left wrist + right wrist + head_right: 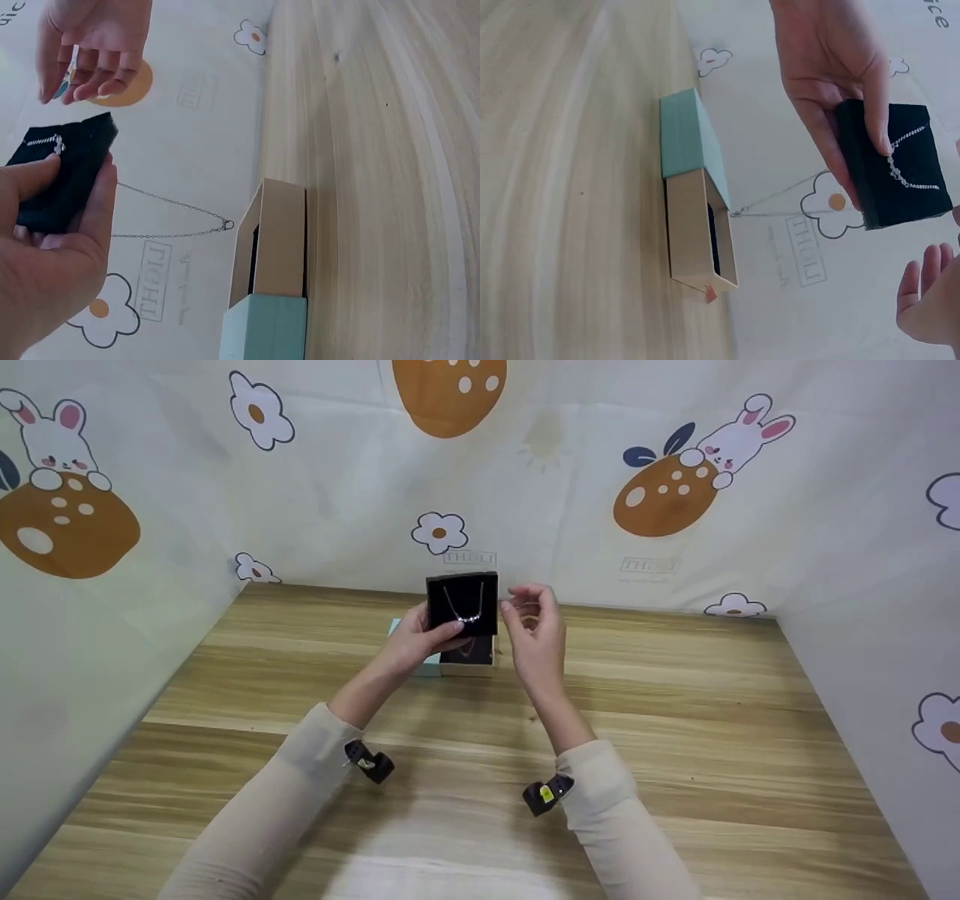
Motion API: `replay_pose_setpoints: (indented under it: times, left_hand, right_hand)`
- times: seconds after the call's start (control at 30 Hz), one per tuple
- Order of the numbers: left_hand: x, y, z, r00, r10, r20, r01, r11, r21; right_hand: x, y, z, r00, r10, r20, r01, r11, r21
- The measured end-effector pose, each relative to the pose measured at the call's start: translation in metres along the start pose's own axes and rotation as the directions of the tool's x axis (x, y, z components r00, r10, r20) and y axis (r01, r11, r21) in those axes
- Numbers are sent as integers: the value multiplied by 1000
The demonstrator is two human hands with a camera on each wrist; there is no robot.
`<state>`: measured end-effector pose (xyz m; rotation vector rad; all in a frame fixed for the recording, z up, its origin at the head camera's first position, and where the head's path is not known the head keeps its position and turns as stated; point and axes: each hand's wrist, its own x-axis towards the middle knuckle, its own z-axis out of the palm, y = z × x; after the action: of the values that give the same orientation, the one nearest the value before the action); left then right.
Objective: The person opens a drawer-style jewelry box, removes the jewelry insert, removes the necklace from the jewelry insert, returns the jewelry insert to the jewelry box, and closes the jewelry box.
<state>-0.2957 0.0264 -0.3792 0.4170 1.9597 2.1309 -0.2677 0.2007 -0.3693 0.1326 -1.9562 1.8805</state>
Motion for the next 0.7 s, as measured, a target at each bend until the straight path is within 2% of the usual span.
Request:
replay_pose_setpoints:
  times: [0.1, 0.17, 0.23, 0.3, 0.37, 0.43, 0.53, 0.7]
  left_hand:
    - [-2, 0, 2, 999, 41, -28, -41, 999, 9]
    - [-4, 0, 4, 996, 78, -38, -74, 994, 83]
    - [-5, 0, 7, 994, 106, -36, -98, 979, 177]
    - [-7, -1, 9, 991, 134, -28, -121, 954, 276]
    - [-8, -3, 12, 989, 146, -13, -133, 934, 330]
    - [-9, -5, 15, 988, 157, 0, -147, 923, 356]
    - [-11, -7, 19, 986, 165, 13, -158, 912, 379]
    - [-12, -9, 22, 985, 175, 11, -165, 902, 399]
  right_hand:
    - [-5, -1, 2, 995, 40, 89, -38, 999, -20]
    - [-7, -3, 4, 986, 90, 143, -88, 996, -22]
    - [-7, -4, 5, 973, 149, 179, -149, 989, -10]
    - [-7, -5, 5, 958, 212, 195, -219, 976, 18]
    - [-6, -6, 5, 944, 267, 196, -280, 959, 43]
    - [-6, -5, 4, 931, 307, 195, -326, 942, 74]
    - [-6, -3, 4, 924, 332, 188, -354, 930, 99]
    - [-8, -6, 1, 903, 362, 233, -399, 907, 137]
